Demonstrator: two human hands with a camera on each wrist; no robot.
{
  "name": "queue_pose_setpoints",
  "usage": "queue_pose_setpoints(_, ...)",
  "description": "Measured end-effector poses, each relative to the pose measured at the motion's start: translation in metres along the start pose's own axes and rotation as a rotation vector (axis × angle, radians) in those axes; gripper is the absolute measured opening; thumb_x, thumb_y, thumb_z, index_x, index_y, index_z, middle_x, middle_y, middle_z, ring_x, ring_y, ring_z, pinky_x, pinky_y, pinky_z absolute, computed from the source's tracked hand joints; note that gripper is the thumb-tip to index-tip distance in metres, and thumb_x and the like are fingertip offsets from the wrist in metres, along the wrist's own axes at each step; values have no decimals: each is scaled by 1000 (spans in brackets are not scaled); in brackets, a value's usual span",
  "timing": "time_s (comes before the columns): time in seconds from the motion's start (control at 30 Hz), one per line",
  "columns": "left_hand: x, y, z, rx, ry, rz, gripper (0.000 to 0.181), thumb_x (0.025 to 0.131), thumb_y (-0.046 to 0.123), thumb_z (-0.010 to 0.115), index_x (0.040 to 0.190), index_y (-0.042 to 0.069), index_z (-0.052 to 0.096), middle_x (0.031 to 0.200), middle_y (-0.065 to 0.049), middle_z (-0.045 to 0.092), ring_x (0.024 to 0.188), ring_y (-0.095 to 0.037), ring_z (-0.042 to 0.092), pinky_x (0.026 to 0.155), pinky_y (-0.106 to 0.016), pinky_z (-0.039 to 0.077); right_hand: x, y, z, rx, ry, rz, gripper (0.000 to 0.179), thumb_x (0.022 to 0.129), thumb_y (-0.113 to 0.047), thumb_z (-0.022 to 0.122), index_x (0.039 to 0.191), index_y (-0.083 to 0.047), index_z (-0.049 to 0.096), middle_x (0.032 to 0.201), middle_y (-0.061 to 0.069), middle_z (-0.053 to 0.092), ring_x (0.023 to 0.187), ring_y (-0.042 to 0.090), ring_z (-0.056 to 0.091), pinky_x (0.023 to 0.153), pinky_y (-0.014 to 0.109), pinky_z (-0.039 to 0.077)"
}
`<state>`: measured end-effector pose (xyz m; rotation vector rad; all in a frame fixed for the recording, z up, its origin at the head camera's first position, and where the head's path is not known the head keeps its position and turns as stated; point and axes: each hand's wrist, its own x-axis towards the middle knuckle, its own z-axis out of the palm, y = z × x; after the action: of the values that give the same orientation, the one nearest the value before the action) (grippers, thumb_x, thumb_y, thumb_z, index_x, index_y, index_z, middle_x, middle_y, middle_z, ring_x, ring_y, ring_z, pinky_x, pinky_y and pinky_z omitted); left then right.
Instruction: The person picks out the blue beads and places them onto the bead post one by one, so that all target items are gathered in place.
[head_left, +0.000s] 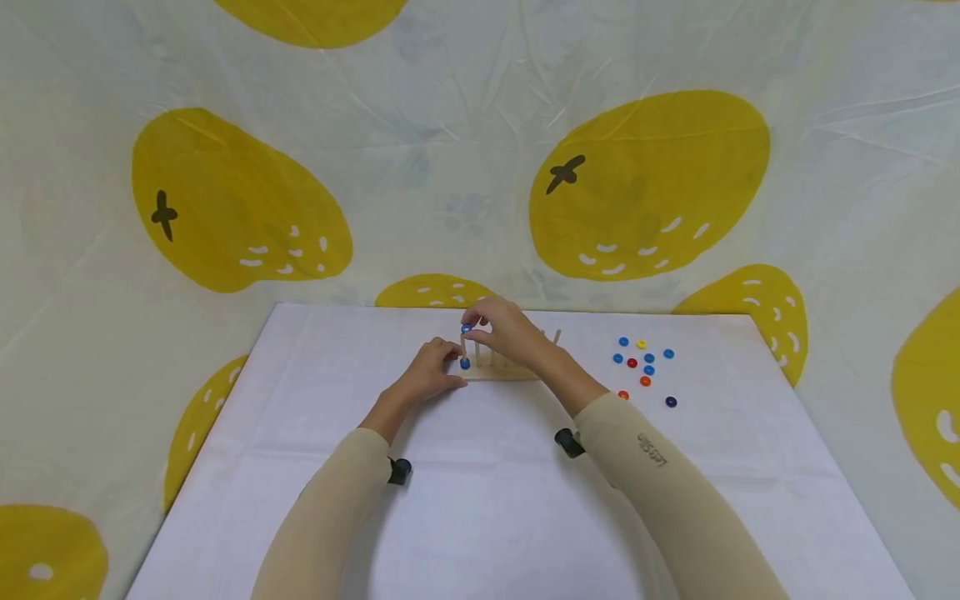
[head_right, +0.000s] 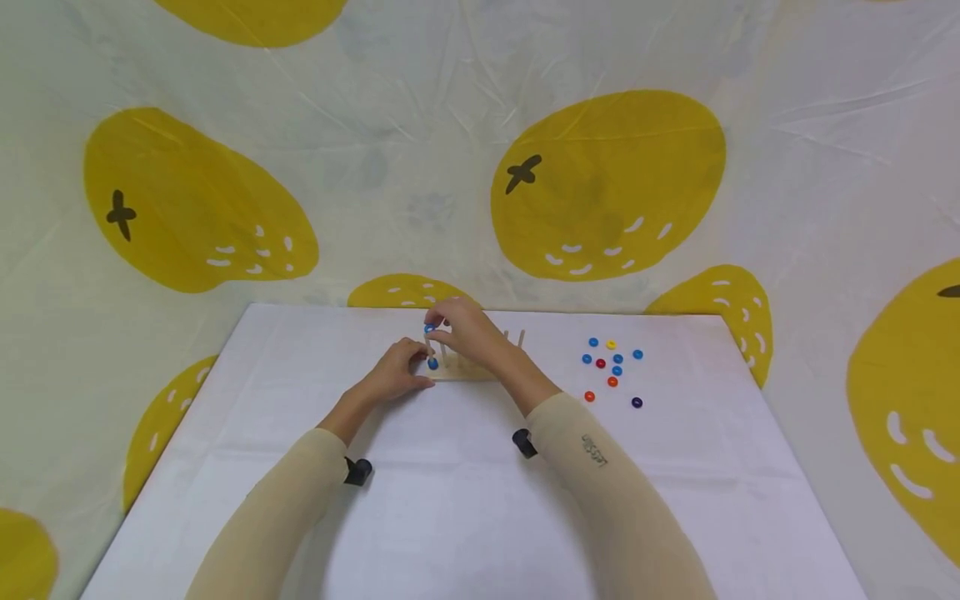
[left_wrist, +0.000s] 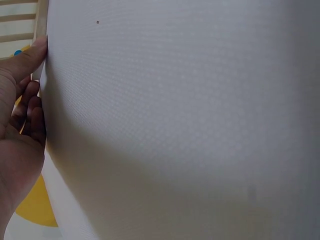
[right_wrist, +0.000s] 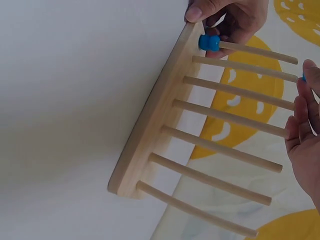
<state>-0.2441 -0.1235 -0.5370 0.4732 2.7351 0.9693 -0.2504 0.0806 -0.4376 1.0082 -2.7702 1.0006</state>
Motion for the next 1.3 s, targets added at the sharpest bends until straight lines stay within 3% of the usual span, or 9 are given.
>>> queue_pose_setpoints(0.33, -1, -1, 0, -23, -2, -4, 48, 85, 23, 87, 125, 9, 65, 119, -8, 56, 113, -25, 50, 107, -40, 47, 4, -5, 8, -5, -22, -44, 18, 94, -11, 76, 109, -4, 73, 108, 9, 73, 105, 32, 67, 95, 38, 56)
queue_pose_setpoints(0.77, -3, -2, 1, -25, 8, 6, 49, 84, 22, 88, 125, 8, 66, 119, -9, 57, 113, -26, 50, 108, -41, 47, -1, -1, 13, -18, -20, 4, 16, 94, -15, 76, 108, -7, 74, 106, 5, 75, 104, 27, 67, 94, 36, 56)
queue_pose_setpoints(1.3, 0, -2, 1, -11, 5, 12, 47, 84, 22, 88, 124, 8, 67, 118, -9, 57, 114, -26, 51, 108, -42, 46, -1, 1, 12, -29, -21, 5, 17, 94, -16, 77, 108, -8, 75, 105, 4, 75, 100, 21, 66, 91, 35, 57)
